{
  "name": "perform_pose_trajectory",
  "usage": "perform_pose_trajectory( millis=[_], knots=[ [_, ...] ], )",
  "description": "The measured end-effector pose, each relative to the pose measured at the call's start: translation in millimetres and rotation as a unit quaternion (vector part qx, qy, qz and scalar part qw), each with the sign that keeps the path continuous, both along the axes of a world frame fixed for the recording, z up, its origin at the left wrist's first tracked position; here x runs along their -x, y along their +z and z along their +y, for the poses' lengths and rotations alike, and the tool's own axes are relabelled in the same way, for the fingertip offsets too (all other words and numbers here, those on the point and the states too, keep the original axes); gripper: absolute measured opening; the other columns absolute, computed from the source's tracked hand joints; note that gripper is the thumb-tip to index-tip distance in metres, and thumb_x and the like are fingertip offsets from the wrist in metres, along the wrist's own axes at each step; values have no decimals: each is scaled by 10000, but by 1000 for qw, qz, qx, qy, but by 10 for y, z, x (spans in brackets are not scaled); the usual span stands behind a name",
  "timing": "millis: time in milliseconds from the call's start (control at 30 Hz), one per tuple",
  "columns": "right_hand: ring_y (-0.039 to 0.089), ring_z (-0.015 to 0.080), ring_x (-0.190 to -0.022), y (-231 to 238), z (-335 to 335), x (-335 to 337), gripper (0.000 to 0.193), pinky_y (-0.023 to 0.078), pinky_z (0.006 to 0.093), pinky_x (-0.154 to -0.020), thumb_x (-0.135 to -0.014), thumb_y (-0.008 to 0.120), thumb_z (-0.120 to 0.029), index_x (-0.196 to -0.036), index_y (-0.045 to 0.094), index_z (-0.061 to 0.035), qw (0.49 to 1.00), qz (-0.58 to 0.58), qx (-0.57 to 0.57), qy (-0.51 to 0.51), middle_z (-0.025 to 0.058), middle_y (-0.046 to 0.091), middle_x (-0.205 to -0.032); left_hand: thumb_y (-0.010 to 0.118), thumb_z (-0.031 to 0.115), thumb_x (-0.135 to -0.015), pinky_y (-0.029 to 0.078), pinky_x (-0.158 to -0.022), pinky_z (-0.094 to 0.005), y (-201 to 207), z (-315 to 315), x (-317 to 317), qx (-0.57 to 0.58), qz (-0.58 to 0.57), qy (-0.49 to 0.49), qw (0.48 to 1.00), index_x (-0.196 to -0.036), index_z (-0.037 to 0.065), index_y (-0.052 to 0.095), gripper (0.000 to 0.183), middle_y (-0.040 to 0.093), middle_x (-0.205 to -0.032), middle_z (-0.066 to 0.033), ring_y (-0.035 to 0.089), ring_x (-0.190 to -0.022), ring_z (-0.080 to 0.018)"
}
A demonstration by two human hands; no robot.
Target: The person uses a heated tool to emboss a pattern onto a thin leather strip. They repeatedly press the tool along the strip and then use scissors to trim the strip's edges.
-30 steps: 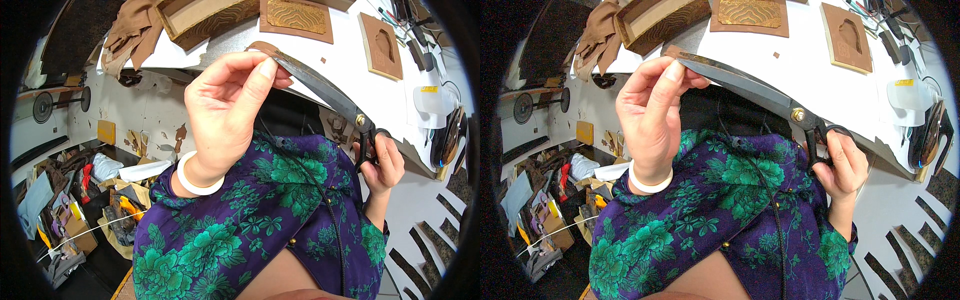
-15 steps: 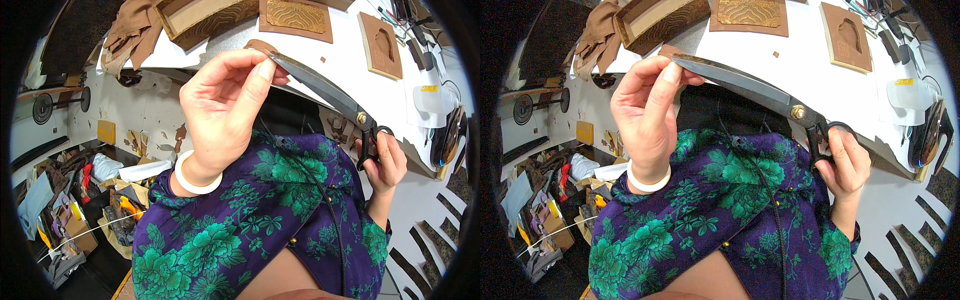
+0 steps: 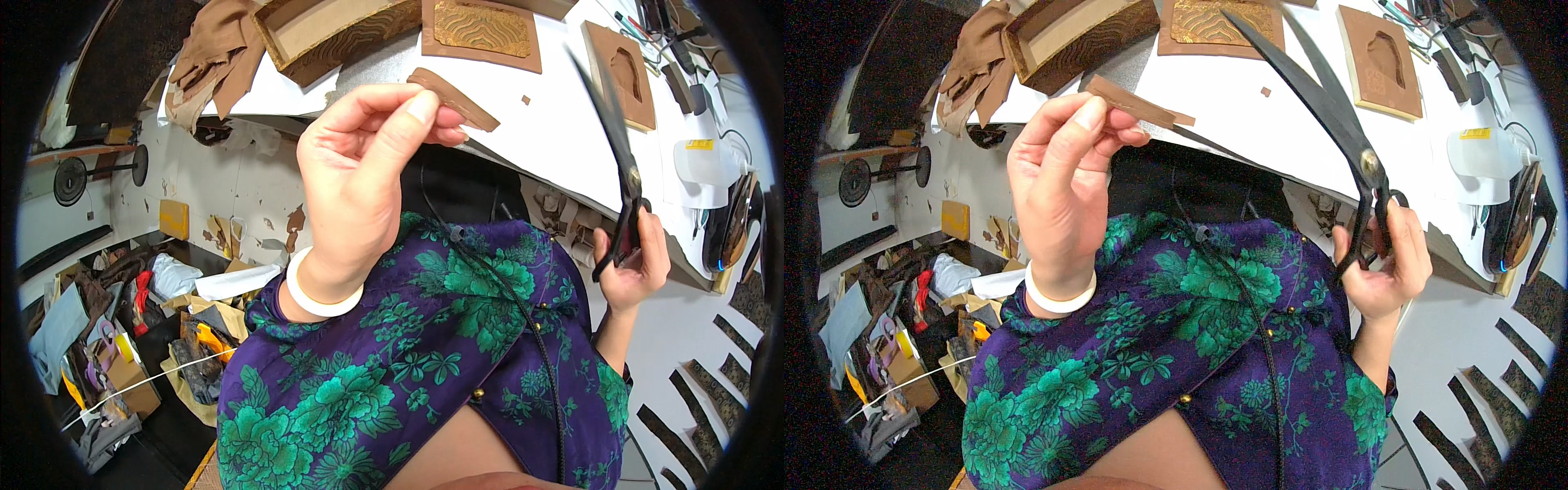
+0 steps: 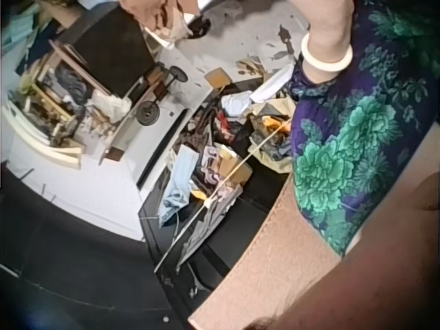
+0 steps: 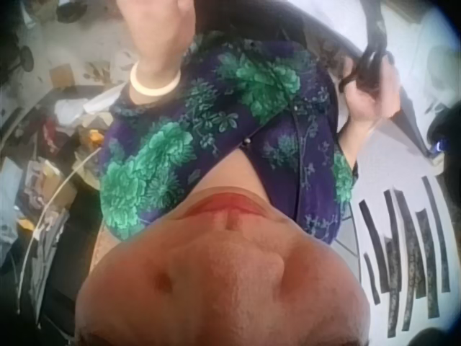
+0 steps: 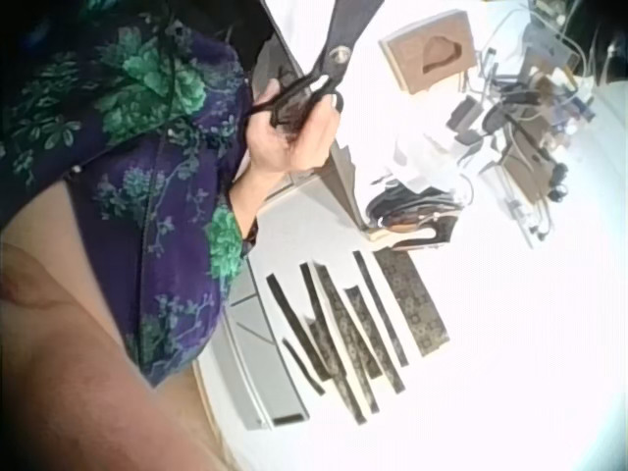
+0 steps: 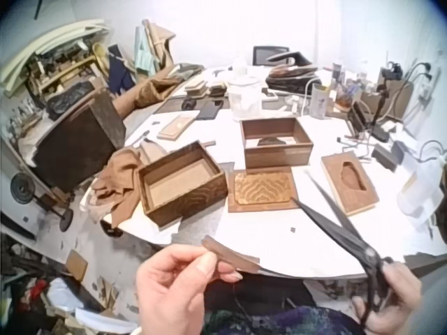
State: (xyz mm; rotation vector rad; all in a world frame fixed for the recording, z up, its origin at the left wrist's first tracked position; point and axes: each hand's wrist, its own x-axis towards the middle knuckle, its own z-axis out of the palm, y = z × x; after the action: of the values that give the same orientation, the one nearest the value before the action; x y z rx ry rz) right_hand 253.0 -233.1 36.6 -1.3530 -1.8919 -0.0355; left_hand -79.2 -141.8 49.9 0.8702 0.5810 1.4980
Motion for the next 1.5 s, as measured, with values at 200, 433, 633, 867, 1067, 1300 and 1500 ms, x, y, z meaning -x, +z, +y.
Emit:
perform_pose_trajectory(
  millis=[200,433,633,867,1067,1300,1500],
  knots=[
    [645,112,-731,-152,-120,-31,539,494,223,-629,-763,976,-23,-1251,761,55,994,10,85,-61,80,693,-930,718,116,-1095,667,-900,-428,-38,10,62,70,-48,-25,996,-1187,-32,779,185,824,-1044,-178,809,-925,-264],
    [655,82,-785,-193,-69,652,520,512,204,-677,-901,910,-5,-1339,637,55,806,537,249,16,113,764,-1092,724,121,-1095,645,-977,-444,-87,14,-132,100,-128,-52,985,-1220,11,779,175,820,-1094,-164,792,-999,-264],
    [748,107,-841,285,658,1348,485,592,213,-758,-931,880,30,-1299,564,24,770,599,175,131,152,808,-1091,706,112,-1110,632,-987,-425,-132,-133,-351,128,-112,-69,983,-1252,27,777,179,818,-1132,-158,775,-1025,-249],
    [768,108,-872,407,753,1203,443,613,230,-785,-937,891,-13,-1273,604,23,806,533,229,118,109,807,-1009,724,82,-1011,566,-915,-355,-206,-206,-210,-39,32,1,999,-1215,-41,738,238,756,-1091,-156,713,-990,-228],
    [756,101,-896,522,792,1012,465,588,211,-801,-910,919,-20,-1278,640,36,784,521,299,158,81,798,-999,917,151,-911,544,-991,-352,158,192,-161,-207,422,-14,882,-1216,-33,725,405,751,-1163,-120,709,-1101,-213],
    [617,49,-859,355,527,822,466,511,202,-789,-911,930,-92,-1308,732,50,818,492,279,101,-24,672,-969,723,57,-1063,578,-951,-360,121,99,-120,-16,173,-80,981,-1099,-27,747,94,740,-992,-91,674,-876,-155],
    [563,52,-768,-30,-129,597,572,418,210,-654,-934,934,-176,-1374,710,112,725,552,387,138,-1,644,-918,699,108,-1083,633,-1017,-485,55,241,-61,62,47,-41,996,-1148,-17,754,151,809,-1151,-212,794,-1060,-306]
  ],
)
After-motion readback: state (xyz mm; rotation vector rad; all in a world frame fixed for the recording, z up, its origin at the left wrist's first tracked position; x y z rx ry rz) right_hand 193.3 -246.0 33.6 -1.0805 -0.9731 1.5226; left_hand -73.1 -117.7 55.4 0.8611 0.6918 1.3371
